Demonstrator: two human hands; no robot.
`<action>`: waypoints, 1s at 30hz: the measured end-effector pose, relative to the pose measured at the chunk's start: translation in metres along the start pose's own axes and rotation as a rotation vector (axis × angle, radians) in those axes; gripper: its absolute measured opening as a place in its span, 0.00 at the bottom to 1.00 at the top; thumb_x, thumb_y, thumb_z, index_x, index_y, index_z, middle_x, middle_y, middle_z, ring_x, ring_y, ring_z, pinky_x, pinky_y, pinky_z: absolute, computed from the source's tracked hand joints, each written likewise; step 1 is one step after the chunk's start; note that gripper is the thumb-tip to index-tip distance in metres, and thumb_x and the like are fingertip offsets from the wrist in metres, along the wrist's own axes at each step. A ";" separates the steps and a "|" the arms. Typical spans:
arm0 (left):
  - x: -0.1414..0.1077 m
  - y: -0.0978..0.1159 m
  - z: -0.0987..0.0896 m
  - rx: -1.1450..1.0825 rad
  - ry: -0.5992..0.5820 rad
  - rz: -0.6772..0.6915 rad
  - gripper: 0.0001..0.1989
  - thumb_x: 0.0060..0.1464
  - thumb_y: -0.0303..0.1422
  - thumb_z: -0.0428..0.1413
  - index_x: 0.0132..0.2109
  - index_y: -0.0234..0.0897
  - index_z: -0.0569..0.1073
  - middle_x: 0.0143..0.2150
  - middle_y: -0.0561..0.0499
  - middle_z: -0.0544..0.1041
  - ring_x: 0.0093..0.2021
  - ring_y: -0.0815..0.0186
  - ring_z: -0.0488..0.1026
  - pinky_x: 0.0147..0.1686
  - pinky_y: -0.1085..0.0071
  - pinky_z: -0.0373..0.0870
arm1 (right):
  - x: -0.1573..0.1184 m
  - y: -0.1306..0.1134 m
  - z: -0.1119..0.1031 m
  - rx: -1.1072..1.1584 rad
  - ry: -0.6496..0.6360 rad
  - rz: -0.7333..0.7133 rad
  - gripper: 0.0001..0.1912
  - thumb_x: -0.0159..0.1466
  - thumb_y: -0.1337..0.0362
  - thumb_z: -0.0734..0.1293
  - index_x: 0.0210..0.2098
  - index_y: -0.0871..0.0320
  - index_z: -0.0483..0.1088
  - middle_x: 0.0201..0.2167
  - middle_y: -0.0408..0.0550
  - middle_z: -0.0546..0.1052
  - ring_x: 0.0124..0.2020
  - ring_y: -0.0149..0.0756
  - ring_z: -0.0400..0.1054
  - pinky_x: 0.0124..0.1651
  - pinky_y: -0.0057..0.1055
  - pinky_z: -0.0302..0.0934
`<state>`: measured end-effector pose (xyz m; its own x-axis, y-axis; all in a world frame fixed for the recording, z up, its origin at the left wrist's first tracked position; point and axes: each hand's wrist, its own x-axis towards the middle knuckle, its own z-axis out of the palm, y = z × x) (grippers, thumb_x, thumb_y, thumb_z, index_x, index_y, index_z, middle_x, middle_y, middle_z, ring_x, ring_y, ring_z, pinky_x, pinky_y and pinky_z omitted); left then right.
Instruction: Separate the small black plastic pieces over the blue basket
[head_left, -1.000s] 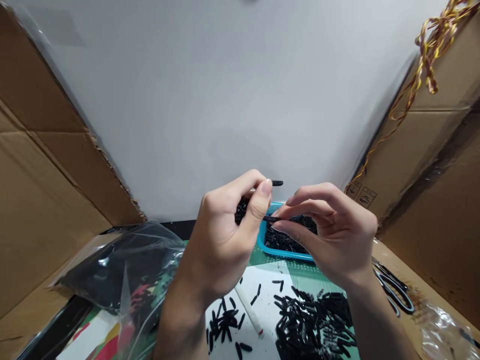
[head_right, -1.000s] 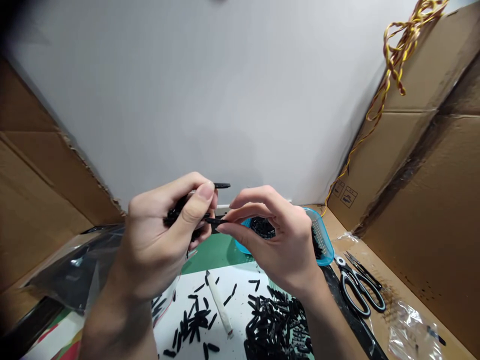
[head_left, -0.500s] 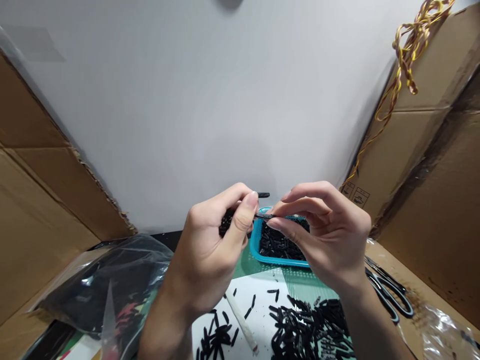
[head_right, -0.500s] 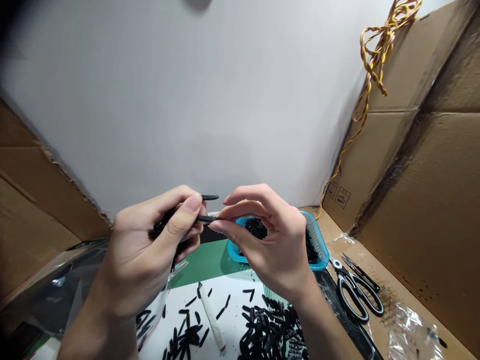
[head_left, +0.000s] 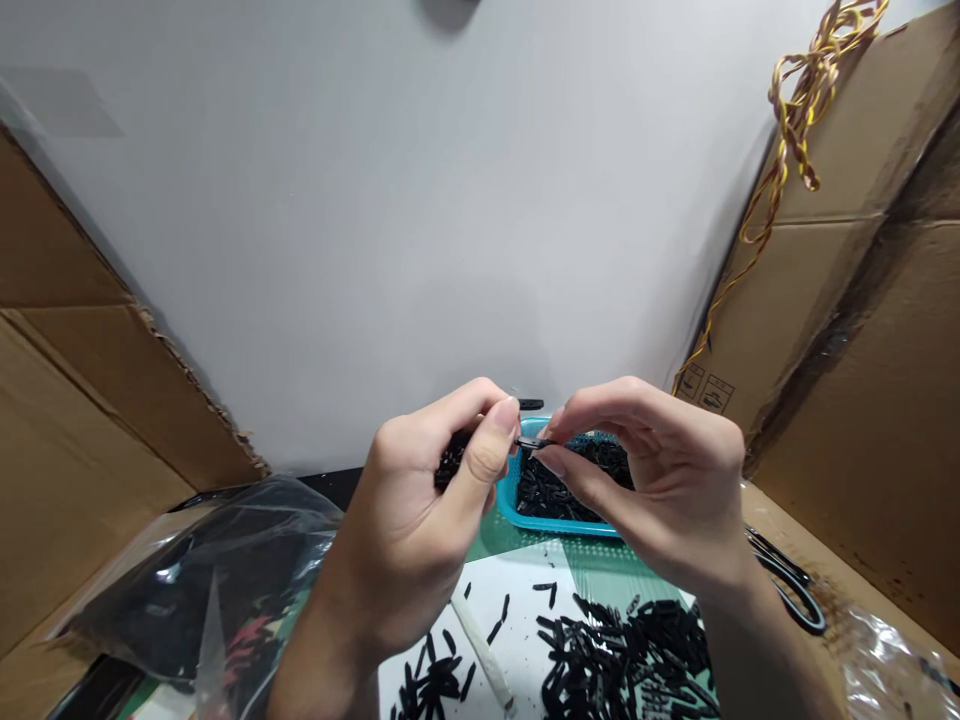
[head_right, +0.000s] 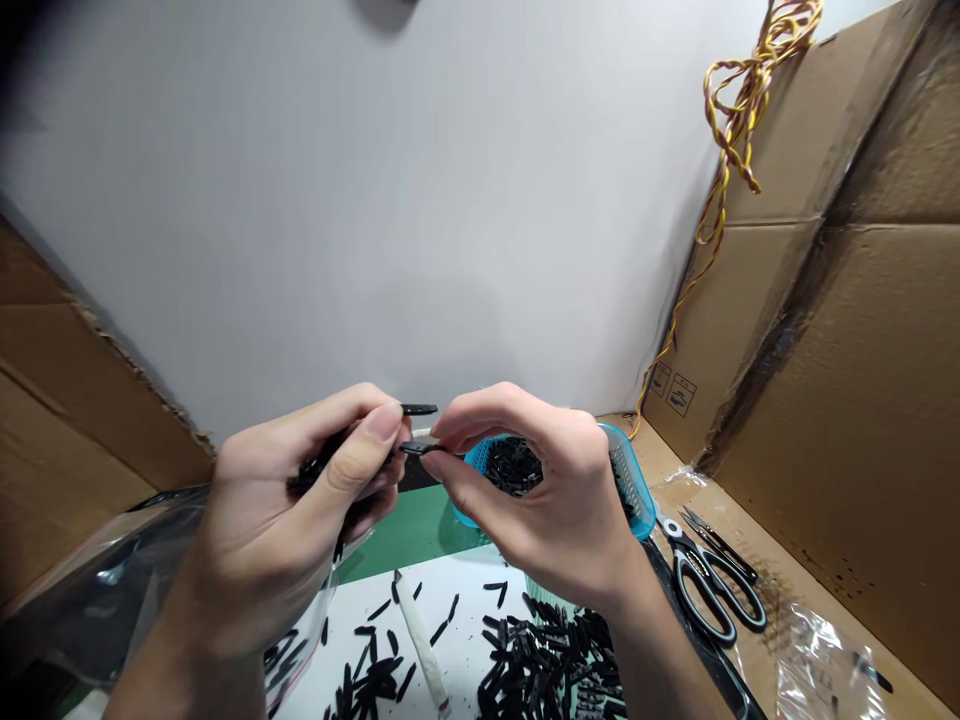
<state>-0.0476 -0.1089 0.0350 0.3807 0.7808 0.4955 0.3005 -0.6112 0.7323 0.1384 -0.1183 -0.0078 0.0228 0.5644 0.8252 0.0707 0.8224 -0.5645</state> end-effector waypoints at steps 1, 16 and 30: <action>0.000 0.000 0.000 -0.002 -0.003 0.003 0.19 0.76 0.40 0.49 0.34 0.41 0.68 0.25 0.57 0.60 0.22 0.72 0.61 0.19 0.75 0.62 | 0.000 -0.001 -0.001 -0.005 -0.007 -0.007 0.12 0.66 0.76 0.75 0.45 0.53 0.81 0.38 0.43 0.84 0.39 0.36 0.80 0.43 0.36 0.78; -0.002 0.002 0.000 0.046 0.021 0.079 0.18 0.76 0.37 0.49 0.33 0.41 0.68 0.24 0.58 0.61 0.22 0.72 0.61 0.19 0.74 0.61 | 0.001 0.004 0.001 -0.223 -0.029 -0.277 0.15 0.69 0.77 0.70 0.47 0.51 0.81 0.36 0.46 0.85 0.34 0.38 0.81 0.36 0.39 0.77; -0.001 0.013 0.001 0.093 0.119 0.077 0.19 0.75 0.33 0.51 0.31 0.38 0.70 0.25 0.57 0.65 0.22 0.75 0.65 0.17 0.72 0.62 | -0.002 0.005 -0.007 -0.291 -0.455 0.009 0.11 0.65 0.77 0.70 0.36 0.52 0.76 0.29 0.38 0.80 0.28 0.31 0.74 0.32 0.31 0.70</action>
<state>-0.0433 -0.1176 0.0440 0.3011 0.7376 0.6044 0.3559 -0.6749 0.6463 0.1458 -0.1158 -0.0126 -0.4049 0.5984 0.6913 0.3470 0.8001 -0.4894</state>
